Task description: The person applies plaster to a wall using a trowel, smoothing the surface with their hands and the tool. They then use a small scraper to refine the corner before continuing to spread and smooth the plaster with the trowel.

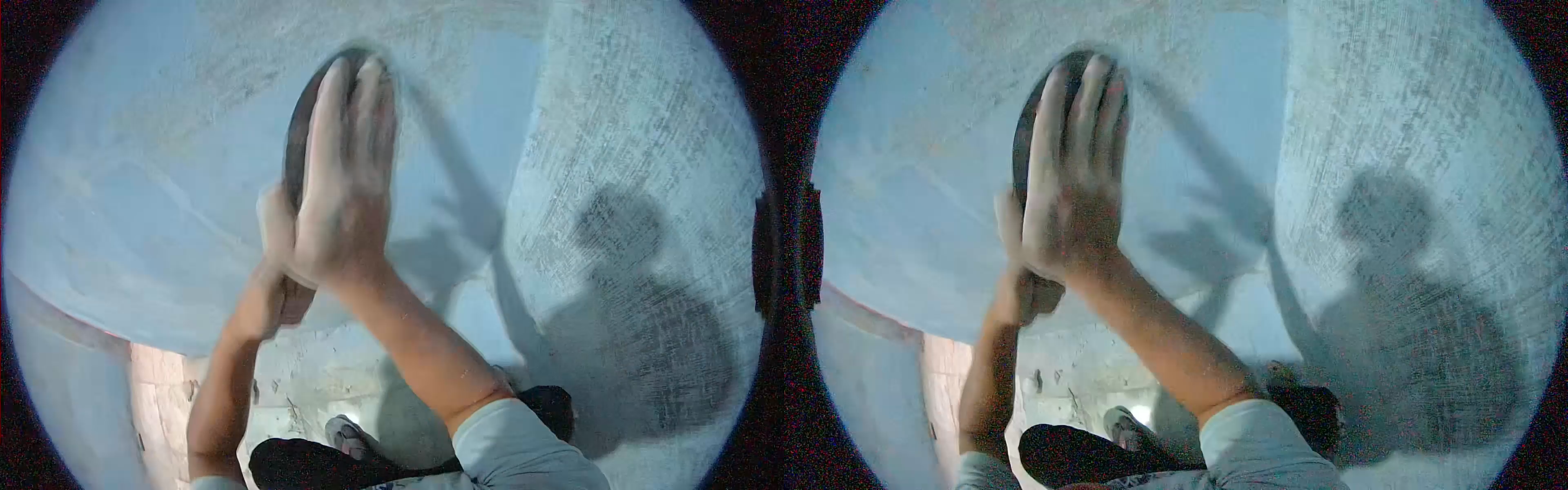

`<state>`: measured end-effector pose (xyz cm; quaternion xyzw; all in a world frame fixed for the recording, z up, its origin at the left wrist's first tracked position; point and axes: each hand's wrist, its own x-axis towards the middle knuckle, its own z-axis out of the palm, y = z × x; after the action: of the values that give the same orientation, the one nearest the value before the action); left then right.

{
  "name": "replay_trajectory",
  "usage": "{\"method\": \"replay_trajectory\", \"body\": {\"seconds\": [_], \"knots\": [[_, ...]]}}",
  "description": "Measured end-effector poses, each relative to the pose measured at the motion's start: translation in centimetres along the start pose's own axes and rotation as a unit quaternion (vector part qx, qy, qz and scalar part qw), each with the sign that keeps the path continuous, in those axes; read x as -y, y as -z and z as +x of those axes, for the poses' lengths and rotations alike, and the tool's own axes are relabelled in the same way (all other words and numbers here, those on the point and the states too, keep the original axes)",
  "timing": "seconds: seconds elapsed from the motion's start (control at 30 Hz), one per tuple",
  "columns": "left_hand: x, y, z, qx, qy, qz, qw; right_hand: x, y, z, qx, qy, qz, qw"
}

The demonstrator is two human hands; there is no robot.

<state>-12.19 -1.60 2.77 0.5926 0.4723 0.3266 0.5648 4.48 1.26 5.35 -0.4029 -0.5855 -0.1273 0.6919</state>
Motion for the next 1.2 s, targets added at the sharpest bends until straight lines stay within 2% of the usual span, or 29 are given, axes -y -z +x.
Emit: {"method": "replay_trajectory", "body": {"seconds": [0.03, 0.07, 0.13, 0.17, 0.23, 0.3, 0.37, 0.43, 0.47, 0.53, 0.63, 0.67, 0.73, 0.77, 0.9, 1.0, 1.07, 1.13, 1.2], "knots": [[-0.8, -0.3, 0.5, 0.014, -0.008, 0.004, 1.0, -0.6, 0.5, 1.6, -0.023, 0.019, -0.014, 0.999], [-3.5, -1.6, 1.5, 0.034, 0.027, -0.02, 0.999, -1.1, 0.5, 3.0, -0.042, 0.025, -0.047, 0.998], [-1.9, 0.1, 2.1, 0.075, 0.013, -0.026, 0.997, -0.6, -0.2, 2.8, -0.03, -0.007, -0.052, 0.998], [0.6, 1.5, 1.5, 0.069, 0.008, -0.033, 0.997, -0.1, -0.4, 1.9, -0.017, -0.011, -0.039, 0.999], [2.0, 1.0, -1.0, -0.004, 0.044, -0.027, 0.999, 1.5, -0.4, -1.2, 0.033, -0.037, -0.004, 0.999], [2.4, 1.0, -1.7, -0.016, 0.066, -0.017, 0.998, 0.9, -0.6, -2.3, 0.01, -0.018, 0.038, 0.999], [2.6, 0.0, -1.4, -0.017, 0.028, -0.005, 0.999, -0.1, -0.5, -2.4, -0.007, 0.001, 0.035, 0.999], [-0.4, -2.0, 0.4, 0.003, 0.01, -0.036, 0.999, -1.4, 0.8, 0.9, -0.027, 0.024, -0.012, 0.999], [-1.8, -1.8, 1.7, 0.07, 0.004, -0.013, 0.997, -2.1, 1.0, 2.1, -0.039, 0.036, -0.037, 0.998], [-1.0, -0.5, 2.7, 0.106, 0.03, -0.056, 0.992, -1.7, 0.4, 2.1, -0.039, 0.014, -0.039, 0.998], [3.1, 0.2, -0.2, -0.016, 0.043, -0.057, 0.997, 0.2, -0.2, -1.2, 0.003, -0.011, -0.008, 1.0], [2.5, -0.9, -1.4, -0.052, 0.061, -0.057, 0.995, 0.6, -0.4, -2.9, 0.03, -0.025, 0.013, 0.999], [2.6, -0.5, -1.6, 0.001, 0.051, -0.026, 0.998, 0.2, -0.4, -3.6, 0.007, -0.009, 0.069, 0.998], [2.6, -0.5, -1.5, -0.005, 0.042, -0.018, 0.999, -0.4, -0.1, -3.8, 0.024, -0.009, 0.04, 0.999], [-0.1, -2.2, 2.2, 0.068, -0.001, -0.015, 0.998, -2.7, 0.9, 0.7, -0.031, 0.034, -0.039, 0.998], [3.1, -1.0, 1.2, 0.011, 0.031, -0.05, 0.998, -0.9, 0.6, -1.0, 0.009, -0.003, -0.039, 0.999], [5.5, 0.0, 0.1, 0.028, -0.033, -0.021, 0.999, 0.1, -0.2, -4.2, 0.06, -0.026, -0.013, 0.998], [5.4, -0.7, -0.1, 0.001, -0.045, -0.023, 0.999, -0.2, -0.3, -4.6, 0.017, -0.007, 0.048, 0.999], [5.4, -1.7, 0.6, -0.017, -0.086, -0.025, 0.996, -1.2, 0.9, -3.1, 0.03, 0.005, 0.008, 0.999]]}}
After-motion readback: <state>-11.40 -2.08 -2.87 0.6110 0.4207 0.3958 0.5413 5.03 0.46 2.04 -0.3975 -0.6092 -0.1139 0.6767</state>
